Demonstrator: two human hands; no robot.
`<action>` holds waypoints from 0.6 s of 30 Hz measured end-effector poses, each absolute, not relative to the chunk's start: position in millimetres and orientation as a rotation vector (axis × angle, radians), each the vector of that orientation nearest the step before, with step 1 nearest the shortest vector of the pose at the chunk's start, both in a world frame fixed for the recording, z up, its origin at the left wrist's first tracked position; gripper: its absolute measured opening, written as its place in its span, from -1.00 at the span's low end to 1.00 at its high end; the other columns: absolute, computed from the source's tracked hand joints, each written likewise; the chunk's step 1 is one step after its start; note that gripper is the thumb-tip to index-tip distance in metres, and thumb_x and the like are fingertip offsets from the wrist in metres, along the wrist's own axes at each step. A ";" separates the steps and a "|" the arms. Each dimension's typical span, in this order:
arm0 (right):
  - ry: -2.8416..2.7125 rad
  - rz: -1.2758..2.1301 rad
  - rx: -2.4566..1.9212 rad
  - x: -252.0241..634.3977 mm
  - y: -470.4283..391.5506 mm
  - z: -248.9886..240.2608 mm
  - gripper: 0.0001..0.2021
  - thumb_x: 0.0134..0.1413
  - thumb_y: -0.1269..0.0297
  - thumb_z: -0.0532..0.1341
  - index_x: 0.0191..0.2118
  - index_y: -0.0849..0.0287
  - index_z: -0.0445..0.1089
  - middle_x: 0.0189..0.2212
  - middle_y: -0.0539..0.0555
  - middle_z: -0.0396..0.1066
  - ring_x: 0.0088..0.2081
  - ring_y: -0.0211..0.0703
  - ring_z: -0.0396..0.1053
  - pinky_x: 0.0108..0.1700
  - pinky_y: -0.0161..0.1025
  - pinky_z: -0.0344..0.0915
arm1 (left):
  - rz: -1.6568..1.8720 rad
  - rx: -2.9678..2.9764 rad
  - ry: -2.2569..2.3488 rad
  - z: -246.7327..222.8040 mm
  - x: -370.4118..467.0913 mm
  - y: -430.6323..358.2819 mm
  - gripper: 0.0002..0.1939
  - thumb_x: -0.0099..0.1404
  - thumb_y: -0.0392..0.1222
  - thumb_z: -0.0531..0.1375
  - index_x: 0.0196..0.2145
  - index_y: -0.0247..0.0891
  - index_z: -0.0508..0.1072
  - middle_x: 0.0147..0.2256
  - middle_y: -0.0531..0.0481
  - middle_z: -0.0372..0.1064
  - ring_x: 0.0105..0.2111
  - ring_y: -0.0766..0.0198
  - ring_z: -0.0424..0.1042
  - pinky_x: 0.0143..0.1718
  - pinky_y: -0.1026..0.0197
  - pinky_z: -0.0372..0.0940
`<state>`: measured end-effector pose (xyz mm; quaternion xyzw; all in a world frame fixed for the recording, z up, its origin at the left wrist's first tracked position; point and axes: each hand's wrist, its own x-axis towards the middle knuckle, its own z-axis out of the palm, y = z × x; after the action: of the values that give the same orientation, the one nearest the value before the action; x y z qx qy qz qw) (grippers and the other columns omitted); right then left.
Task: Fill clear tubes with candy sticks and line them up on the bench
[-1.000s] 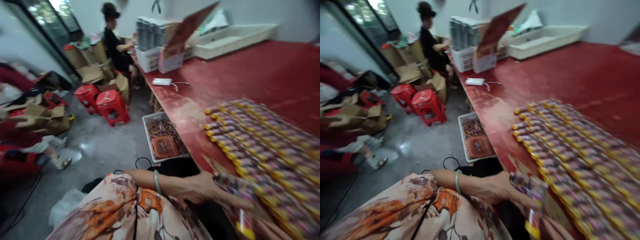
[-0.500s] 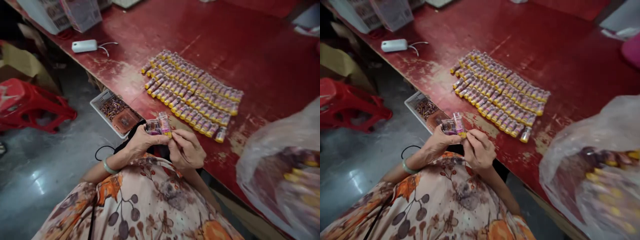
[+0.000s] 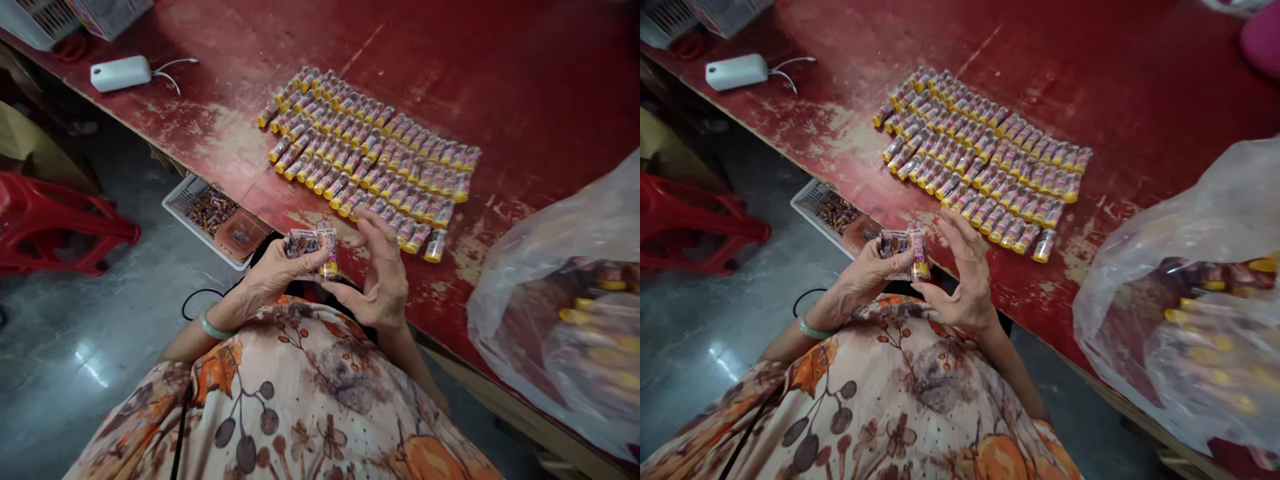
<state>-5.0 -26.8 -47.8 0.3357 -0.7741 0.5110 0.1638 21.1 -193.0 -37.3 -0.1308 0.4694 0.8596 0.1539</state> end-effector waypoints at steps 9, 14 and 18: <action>-2.188 1.487 1.113 -16.1 -11.4 -48.2 -0.36 -0.03 0.28 0.25 0.22 0.16 0.17 0.13 0.20 0.25 0.15 0.18 0.23 0.18 0.20 0.16 | 2.342 -0.380 1.345 -40.0 16.5 -182.4 -0.68 -0.01 -0.11 0.41 -0.27 -0.26 0.55 -0.37 0.01 0.49 -0.42 0.30 0.44 -0.30 0.23 0.36; -2.189 1.540 1.036 -11.8 -7.0 -55.1 -0.38 -0.05 0.30 0.22 0.20 0.14 0.21 0.09 0.17 0.29 0.10 0.15 0.27 0.17 0.19 0.16 | 2.352 -0.378 1.352 -38.5 13.9 -175.2 -0.68 -0.01 -0.13 0.42 -0.28 -0.28 0.56 -0.34 -0.01 0.50 -0.38 0.29 0.45 -0.26 0.23 0.36; -2.182 1.538 1.005 -10.1 -4.4 -56.6 -0.40 -0.04 0.27 0.23 0.19 0.17 0.22 0.08 0.19 0.30 0.10 0.15 0.27 0.16 0.18 0.17 | 2.346 -0.366 1.363 -38.7 12.6 -172.0 -0.69 0.00 -0.13 0.41 -0.28 -0.28 0.56 -0.36 -0.01 0.49 -0.38 0.28 0.44 -0.24 0.22 0.35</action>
<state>-10.1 -4.4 -56.6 0.3487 -0.7569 0.5336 0.1442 12.6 -172.0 -38.7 -0.1312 0.4876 0.8395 0.2008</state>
